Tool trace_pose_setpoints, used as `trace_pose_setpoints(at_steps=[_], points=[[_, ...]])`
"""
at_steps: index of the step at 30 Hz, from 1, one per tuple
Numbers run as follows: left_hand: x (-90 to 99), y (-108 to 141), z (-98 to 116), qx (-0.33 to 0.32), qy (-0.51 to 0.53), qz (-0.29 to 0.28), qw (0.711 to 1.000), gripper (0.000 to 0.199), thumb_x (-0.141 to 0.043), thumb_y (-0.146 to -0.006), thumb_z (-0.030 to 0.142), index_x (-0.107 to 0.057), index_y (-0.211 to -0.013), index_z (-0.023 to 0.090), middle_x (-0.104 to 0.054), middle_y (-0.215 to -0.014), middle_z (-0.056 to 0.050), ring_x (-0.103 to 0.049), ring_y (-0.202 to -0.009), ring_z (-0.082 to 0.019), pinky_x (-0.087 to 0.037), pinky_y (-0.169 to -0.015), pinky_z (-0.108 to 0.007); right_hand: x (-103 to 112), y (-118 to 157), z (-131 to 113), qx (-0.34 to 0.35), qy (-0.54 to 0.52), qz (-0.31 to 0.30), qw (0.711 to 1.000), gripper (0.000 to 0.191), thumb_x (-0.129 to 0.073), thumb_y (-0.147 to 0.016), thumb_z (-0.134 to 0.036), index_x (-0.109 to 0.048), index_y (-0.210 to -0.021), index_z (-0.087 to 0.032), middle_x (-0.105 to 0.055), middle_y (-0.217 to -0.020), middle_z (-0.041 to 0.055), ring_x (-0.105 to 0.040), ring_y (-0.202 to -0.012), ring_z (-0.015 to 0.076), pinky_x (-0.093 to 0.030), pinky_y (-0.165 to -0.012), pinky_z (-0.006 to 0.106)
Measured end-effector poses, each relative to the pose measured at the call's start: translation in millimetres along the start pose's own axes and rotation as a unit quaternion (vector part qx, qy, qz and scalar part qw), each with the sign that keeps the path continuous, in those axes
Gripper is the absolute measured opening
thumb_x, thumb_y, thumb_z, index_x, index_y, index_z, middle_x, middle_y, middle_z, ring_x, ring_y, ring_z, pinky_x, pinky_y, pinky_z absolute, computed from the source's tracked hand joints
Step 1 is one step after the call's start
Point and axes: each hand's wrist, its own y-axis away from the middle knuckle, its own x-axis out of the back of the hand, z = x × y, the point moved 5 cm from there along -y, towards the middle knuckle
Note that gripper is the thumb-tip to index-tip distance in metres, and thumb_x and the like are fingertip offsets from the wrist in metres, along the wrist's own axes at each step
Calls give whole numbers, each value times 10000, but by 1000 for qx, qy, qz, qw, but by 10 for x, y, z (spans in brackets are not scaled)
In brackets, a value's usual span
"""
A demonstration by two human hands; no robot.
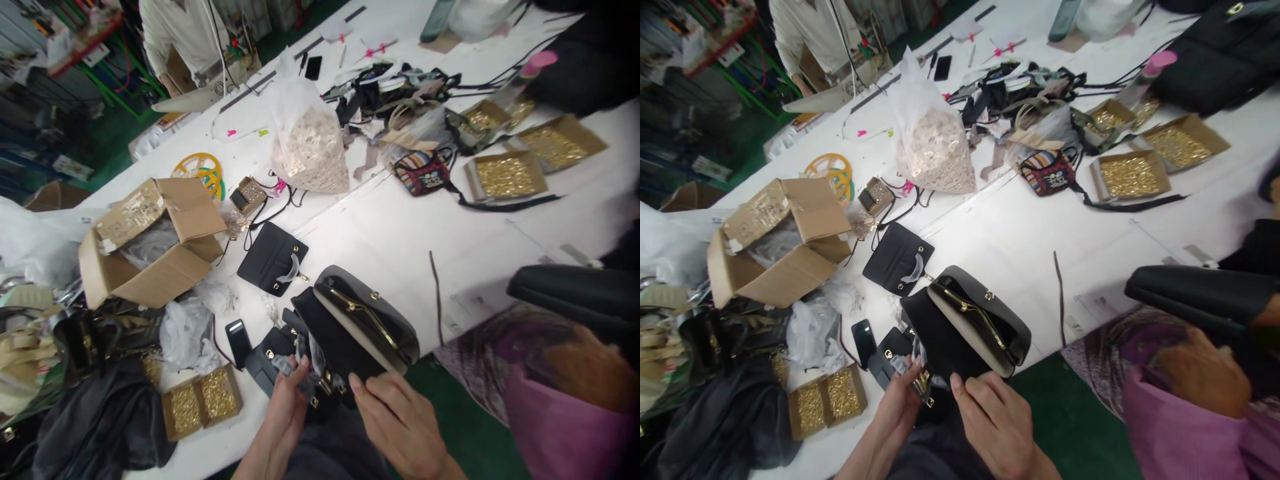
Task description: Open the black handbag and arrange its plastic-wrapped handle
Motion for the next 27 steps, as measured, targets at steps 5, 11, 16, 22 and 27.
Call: trace_pose_setpoints(at_steps=[5, 11, 16, 22, 27], points=[[-228, 53, 26, -23, -6, -43, 999, 453, -1015, -754, 372, -762, -1071, 170, -821, -1074, -87, -772, -974, -266, -589, -952, -366, -118, 50, -70, 27, -19, -33, 999, 340, -671, -983, 19, -787, -1252, -154, -782, -847, 57, -698, -691, 192, -615, -593, 324], [-358, 127, 92, -5, 34, -81, 996, 352, -898, -823, 359, -800, -1095, 159, -831, -1130, -127, -771, -1097, -336, -607, -983, -416, -256, 78, -126, 27, -20, -52, 998, 294, -676, -993, 18, -798, -1203, -148, -780, -864, 66, -705, -712, 198, -599, -628, 337], [-229, 150, 102, 2, 48, -66, 997, 455, -887, -813, 492, -803, -1102, 152, -819, -1205, -151, -750, -1185, -370, -614, -1008, -443, -287, 60, -154, 37, -25, -55, 997, 275, -642, -1016, 6, -798, -1183, -146, -782, -866, 66, -693, -706, 197, -589, -633, 342], [-272, 209, 185, -31, -5, -55, 998, 387, -964, -748, 439, -800, -985, 181, -814, -1087, -131, -735, -1135, -364, -583, -1038, -456, -363, 90, -189, 44, -20, -86, 995, 295, -576, -1044, -13, -788, -1200, -147, -778, -862, 72, -685, -702, 201, -589, -627, 347], [-148, 195, 150, -34, 6, -44, 998, 335, -918, -788, 455, -787, -921, 177, -783, -967, -95, -717, -1000, -299, -574, -970, -398, -308, -54, -237, -2, -120, -121, 985, 207, -652, -1022, -53, -792, -1091, -188, -742, -838, 54, -689, -716, 197, -577, -632, 333]])
